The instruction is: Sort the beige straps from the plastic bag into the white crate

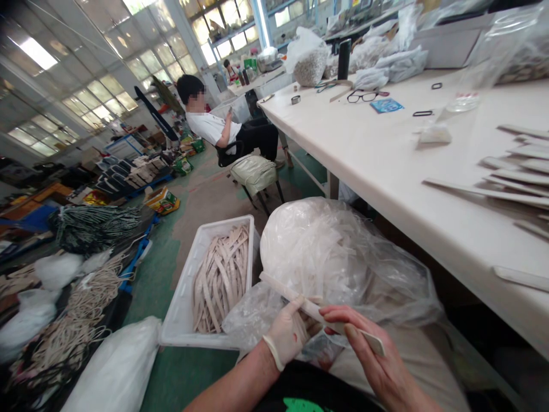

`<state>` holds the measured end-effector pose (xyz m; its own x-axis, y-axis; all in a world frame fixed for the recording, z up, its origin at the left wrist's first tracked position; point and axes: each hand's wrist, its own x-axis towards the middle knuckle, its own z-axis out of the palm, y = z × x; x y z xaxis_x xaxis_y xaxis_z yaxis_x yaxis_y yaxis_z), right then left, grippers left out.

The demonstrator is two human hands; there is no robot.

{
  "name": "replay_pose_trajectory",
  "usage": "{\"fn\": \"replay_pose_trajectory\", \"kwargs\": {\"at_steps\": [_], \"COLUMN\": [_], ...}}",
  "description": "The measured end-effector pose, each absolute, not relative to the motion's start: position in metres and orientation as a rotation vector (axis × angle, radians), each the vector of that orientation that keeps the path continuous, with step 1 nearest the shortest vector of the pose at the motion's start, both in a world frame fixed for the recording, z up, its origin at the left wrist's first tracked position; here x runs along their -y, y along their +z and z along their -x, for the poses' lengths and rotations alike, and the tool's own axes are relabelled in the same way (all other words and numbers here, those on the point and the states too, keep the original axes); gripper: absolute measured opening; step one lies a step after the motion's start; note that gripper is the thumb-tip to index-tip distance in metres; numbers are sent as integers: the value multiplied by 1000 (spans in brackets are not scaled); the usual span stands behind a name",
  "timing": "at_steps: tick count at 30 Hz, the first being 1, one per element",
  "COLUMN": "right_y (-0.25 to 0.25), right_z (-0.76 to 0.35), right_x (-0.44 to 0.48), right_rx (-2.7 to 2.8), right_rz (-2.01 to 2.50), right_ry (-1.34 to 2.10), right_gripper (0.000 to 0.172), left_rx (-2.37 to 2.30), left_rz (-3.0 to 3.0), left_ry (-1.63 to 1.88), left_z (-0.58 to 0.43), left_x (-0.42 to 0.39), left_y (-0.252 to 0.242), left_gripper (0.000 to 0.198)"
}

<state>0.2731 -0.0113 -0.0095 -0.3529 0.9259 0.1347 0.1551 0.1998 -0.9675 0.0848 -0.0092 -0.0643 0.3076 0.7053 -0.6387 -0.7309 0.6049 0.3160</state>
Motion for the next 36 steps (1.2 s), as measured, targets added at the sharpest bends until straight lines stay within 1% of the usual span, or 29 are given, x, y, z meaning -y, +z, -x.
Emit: {"fn": "replay_pose_trajectory", "kwargs": {"at_steps": [6, 11, 20, 26, 31, 36], "right_y": [-4, 4, 6, -6, -12, -5], "right_z": [-269, -264, -264, -267, -271, -270], "right_x": [10, 9, 8, 8, 11, 13], "right_rx": [1618, 1520, 1536, 1577, 1596, 1447], "right_rz": [1062, 1072, 1102, 1104, 1190, 1127], "right_ry": [1218, 1218, 1210, 1182, 1096, 1224], "right_gripper": [32, 36, 39, 35, 39, 45], "left_rx": [-865, -858, -860, -872, -889, -914], "left_rz": [83, 76, 66, 55, 36, 31], "left_ry": [955, 959, 962, 959, 1088, 1228], "left_z": [-86, -86, -87, -88, -87, -82], "left_x": [8, 9, 10, 9, 6, 2], "left_y": [-62, -64, -72, -66, -46, -35], "left_gripper": [33, 32, 34, 33, 27, 25]}}
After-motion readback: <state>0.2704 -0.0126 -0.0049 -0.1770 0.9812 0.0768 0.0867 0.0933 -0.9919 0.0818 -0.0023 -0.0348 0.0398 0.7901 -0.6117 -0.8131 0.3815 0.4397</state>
